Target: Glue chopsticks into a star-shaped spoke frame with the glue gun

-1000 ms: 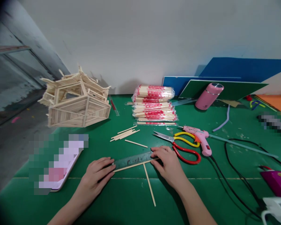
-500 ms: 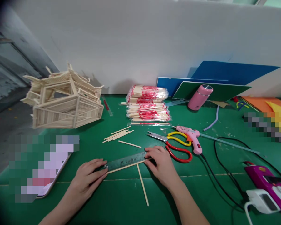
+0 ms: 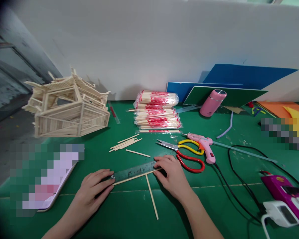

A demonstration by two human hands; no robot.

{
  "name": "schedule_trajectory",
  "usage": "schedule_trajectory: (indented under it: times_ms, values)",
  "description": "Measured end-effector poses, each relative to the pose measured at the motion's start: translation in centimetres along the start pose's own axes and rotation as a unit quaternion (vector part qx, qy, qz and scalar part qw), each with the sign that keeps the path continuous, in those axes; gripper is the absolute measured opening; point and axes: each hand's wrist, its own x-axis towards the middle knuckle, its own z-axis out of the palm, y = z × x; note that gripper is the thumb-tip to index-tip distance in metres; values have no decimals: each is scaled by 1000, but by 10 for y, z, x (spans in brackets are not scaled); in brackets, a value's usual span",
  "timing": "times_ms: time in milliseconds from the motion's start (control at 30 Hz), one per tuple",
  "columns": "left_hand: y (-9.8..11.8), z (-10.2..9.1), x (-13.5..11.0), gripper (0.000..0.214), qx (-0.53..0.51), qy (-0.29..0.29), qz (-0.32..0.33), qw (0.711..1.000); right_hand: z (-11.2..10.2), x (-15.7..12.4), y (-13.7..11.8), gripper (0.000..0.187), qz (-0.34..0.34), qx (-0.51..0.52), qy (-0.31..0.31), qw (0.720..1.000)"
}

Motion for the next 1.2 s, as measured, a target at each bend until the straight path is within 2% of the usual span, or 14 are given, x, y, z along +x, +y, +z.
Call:
schedule_trajectory:
  times_ms: [400, 600, 667, 800, 967, 1200]
  values:
    - [3, -2, 1, 25, 12, -25, -4, 1000, 0, 0, 2, 21, 0, -8, -4, 1000]
    - [27, -2, 23, 21, 4, -35, -1, 999, 0, 0, 0, 22, -1, -10, -1, 1000]
    - [37, 1, 33, 19, -13, -51, -2, 999, 0, 0, 0, 22, -2, -7, 4, 1000]
    - [47, 13, 42, 18, -39, -41, -4, 998, 0, 0, 1, 21, -2, -4, 12, 1000]
    - [49, 20, 40, 22, -24, -28, 21, 999, 0, 0, 1, 20, -3, -2, 17, 1000]
    - [47, 21, 39, 24, -7, -40, 39, 998, 0, -1, 1, 21, -2, 5, 16, 1000]
